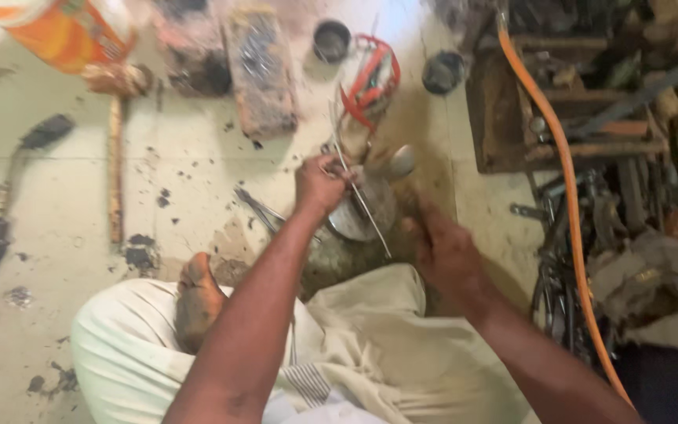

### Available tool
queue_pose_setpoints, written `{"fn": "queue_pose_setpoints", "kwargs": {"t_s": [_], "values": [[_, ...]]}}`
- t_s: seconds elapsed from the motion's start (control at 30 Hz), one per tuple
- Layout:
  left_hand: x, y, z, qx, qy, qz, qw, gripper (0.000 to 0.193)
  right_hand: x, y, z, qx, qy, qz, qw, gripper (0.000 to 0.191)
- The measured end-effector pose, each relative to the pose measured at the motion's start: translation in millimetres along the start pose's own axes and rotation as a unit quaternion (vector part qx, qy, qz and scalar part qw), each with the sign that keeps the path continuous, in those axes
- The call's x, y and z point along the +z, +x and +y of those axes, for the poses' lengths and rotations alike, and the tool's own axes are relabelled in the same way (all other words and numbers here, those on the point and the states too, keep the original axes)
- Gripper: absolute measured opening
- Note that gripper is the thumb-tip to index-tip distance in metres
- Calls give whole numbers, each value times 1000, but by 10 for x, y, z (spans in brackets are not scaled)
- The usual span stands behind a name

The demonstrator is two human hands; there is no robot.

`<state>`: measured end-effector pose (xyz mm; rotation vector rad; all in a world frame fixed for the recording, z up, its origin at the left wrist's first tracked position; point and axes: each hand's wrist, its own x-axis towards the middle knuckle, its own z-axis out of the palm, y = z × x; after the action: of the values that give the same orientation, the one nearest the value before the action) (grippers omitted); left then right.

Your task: The person sits on the floor and repeatedly hammers a thin metal rod placed on a small anvil. They adjust the rod's position frequently to strike different sections along its length.

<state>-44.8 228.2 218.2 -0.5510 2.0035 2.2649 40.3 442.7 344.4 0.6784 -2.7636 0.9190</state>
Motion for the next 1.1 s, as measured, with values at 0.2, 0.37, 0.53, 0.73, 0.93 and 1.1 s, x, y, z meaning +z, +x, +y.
{"fn": "queue_pose_setpoints", "kwargs": {"t_s": [0.2, 0.37, 0.53, 0.73, 0.93, 1.1], "values": [[-2, -85, 64, -12, 63, 11, 998, 16, -20, -135, 79, 30, -37, -136, 990, 59], [12, -89, 77, -25, -1, -4, 1000, 14, -88, -148, 117, 28, -3, -42, 999, 55], [26, -76, 55, -8, 12, 0, 1000, 14, -46, -206, 194, -29, -1, -12, 1000, 55], [42, -91, -6, 122, 154, 43, 980, 19, -54, -298, 343, -49, -20, -2, 999, 52], [61, -74, 33, 11, 22, 13, 1000, 14, -125, -310, 267, 8, -17, -103, 994, 51], [37, -119, 118, 59, 141, 37, 988, 13, -78, -264, 248, -100, 2, -22, 995, 56]]}}
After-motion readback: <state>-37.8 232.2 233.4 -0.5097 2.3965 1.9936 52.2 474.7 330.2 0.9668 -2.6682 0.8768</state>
